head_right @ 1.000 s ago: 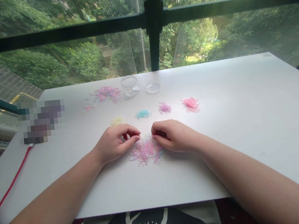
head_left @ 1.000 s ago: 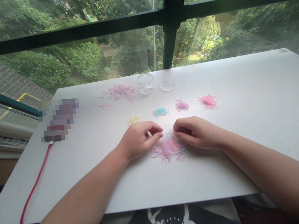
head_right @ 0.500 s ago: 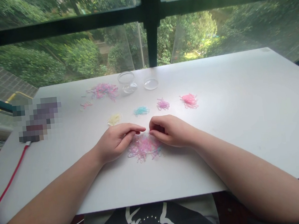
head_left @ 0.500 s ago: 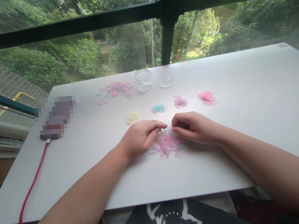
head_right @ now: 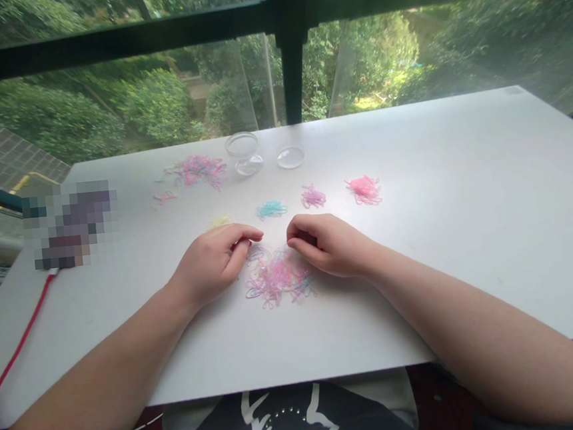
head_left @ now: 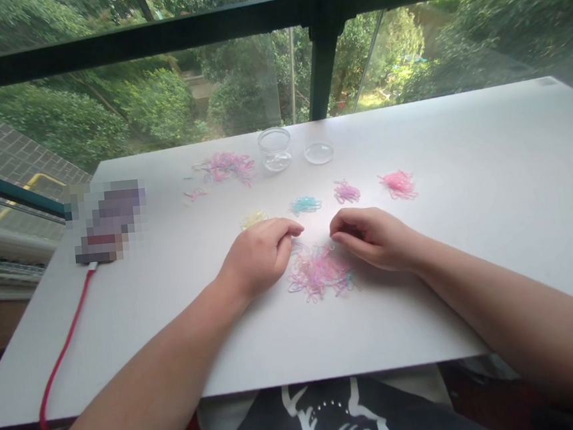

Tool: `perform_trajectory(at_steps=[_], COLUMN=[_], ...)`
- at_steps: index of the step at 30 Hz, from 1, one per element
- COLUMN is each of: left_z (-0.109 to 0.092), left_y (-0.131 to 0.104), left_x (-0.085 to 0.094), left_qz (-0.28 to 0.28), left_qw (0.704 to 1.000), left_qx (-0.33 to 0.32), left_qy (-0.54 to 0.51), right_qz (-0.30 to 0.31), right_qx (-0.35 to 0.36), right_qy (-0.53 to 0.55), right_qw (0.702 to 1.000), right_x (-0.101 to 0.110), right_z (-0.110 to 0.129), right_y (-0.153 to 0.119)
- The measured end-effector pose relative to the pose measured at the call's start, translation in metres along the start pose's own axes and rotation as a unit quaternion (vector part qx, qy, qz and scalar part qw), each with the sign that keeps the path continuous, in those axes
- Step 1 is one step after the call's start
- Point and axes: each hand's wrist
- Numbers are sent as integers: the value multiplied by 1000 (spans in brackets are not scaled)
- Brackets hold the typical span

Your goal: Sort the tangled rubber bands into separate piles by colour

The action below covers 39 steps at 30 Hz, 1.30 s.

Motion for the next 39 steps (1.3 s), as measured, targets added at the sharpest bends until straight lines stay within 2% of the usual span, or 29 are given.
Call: perform_trajectory(at_steps=[7,14,18,23,29,32,39], left_z=[-3,-2,-2,-1,1,1,2], left_y=[0,0,1,3,1,1,3], left_x=[5,5,3,8,20,21,16], left_qz=[43,78,61,46,125,141,103], left_qw=[997,997,998,999,990,987,992], left_qx=[22,-13,-15,-16,-60,-60,-43], left_qy=[61,0,-30,-2,38,46,50], right_qz=[-22,8,3,13,25,15,3], right_qx=[-3,46,69,67,67,59,38], right_qy=[-45,-157,-143,-125,-107,-113,-133], right_qw=[999,986,987,990,992,992,990], right_x=[1,-1,-11,-17,-13,-14,-16], right_z=[-1,3,3,0,2,3,3], right_y=[1,1,10,20,14,13,15])
Point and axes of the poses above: each hand's wrist, its own y-axis towards the middle knuckle, its own x-axis out of the back of the hand, z = x × y, and after that the axes turned 11 degrees about y, right-handed
